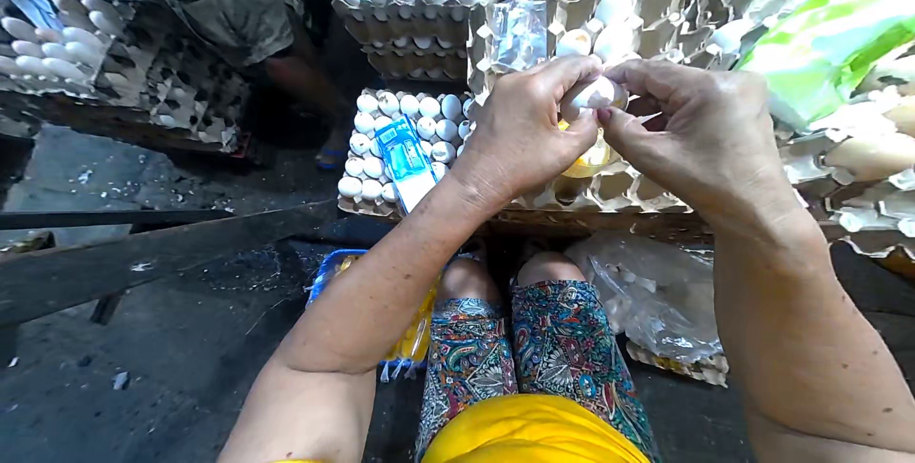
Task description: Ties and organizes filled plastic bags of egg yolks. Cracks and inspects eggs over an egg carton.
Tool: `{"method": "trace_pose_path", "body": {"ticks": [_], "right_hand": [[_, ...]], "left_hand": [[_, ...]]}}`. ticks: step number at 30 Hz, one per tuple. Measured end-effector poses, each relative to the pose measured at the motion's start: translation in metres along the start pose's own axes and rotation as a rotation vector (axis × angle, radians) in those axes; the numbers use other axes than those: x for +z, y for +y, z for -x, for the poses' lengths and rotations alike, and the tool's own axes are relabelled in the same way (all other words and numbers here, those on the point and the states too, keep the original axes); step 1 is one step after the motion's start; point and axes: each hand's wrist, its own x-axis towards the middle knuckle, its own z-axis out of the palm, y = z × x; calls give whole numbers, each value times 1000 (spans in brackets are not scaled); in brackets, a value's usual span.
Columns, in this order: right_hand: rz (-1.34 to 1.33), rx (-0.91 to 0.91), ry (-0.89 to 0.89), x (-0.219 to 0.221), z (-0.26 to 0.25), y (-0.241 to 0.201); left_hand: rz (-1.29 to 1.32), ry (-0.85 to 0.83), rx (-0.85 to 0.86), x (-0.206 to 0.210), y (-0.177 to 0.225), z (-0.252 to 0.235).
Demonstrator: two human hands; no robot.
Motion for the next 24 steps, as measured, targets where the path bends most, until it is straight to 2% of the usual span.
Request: {"method": "trace_pose_path", "body": {"ticks": [7,24], "right_hand": [[49,-19,8,1,1,0],[36,-68,14,-3,1,5]], "left_hand": [[-58,21,5,3,2,2],[13,92,64,9,-3,6]]}}
